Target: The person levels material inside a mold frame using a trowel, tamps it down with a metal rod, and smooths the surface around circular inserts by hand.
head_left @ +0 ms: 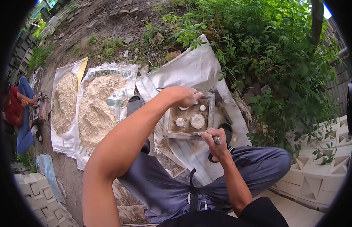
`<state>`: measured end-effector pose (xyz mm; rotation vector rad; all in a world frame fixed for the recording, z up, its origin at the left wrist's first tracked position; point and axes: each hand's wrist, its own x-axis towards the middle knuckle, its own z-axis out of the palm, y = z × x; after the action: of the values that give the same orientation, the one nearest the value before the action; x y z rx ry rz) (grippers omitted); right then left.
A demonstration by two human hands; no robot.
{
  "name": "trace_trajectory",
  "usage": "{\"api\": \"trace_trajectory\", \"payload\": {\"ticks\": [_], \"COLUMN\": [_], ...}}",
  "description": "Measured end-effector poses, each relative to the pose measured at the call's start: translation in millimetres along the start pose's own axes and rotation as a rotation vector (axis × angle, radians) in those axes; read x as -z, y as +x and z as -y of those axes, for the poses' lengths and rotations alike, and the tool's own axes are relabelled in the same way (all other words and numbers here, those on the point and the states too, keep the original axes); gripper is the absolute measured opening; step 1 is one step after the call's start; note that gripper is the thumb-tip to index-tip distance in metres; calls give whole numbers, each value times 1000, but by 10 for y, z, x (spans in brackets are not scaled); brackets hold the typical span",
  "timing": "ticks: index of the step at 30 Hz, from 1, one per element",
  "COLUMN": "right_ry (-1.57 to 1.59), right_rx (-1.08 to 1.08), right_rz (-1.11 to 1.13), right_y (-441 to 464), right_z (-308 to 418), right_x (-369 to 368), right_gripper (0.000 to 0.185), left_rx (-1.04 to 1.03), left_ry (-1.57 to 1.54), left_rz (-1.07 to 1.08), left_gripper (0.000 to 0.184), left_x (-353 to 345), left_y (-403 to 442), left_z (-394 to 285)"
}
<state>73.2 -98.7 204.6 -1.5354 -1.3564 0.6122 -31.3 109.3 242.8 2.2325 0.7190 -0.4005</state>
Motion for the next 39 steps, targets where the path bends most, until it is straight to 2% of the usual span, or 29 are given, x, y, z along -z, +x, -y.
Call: {"api": "trace_trajectory", "payload": {"ticks": [3,5,7,10,12,14,16,18,19,22,23,24,26,27,30,32,34,36,38,39], "right_ry": [-15,12,53,48,66,11,41,56,-52,27,-6,-10,43,18,-22,-2,-22,35,254,207], "right_rx": [23,43,76,21,-3,97,32,-182,-135,-80,-226,-218,-60,-69,-3,20,-139,-83,-42,-118], "right_rz": [127,99,47,-6,18,-14,-55,71,71,-2,114,111,-33,19,30,-14,-49,17,-81,-109], "right_y": [-148,-206,-119,-178,-269,-258,-142,-20,-46,-143,-87,-37,-25,-47,-205,-147,-55,-97,-269,-257], "right_z": [-205,-453,-399,-198,-374,-467,-295,-34,-92,-410,-443,-380,-157,-65,-429,-493,-299,-285,-485,-479], "right_x": [180,97,75,126,33,-93,-56,72,117,-37,7,22,16,88,-79,-88,-43,70,24,-38], "right_gripper": [23,21,14,15,15,16,15,17,18,18,18,18,19,20,21,22,22,22,24,27], "left_rx": [11,-17,-28,7,34,26,17,64,71,55,42,34,19,15,30,29,35,13,47,61], "left_ry": [-20,-12,-20,-32,-24,-5,23,-20,-27,-16,10,35,18,-1,56,75,89,54,60,78], "left_rz": [7,44,17,16,28,28,3,22,32,54,35,15,-10,-40,78,52,41,8,39,57], "left_gripper": [55,54,53,53,53,53,53,54,54,55,55,55,53,52,49,47,46,44,44,43], "left_x": [-73,-42,1,-10,-47,-22,-42,25,-1,2,11,25,6,1,66,42,-15,-16,-46,-27], "left_y": [-42,6,7,-36,-87,-75,-49,-107,-97,-33,-17,-4,-1,-28,-78,-56,-56,-93,-93,-66], "left_z": [77,97,59,73,92,84,40,-34,-1,41,46,53,43,67,45,46,21,55,124,118]}}
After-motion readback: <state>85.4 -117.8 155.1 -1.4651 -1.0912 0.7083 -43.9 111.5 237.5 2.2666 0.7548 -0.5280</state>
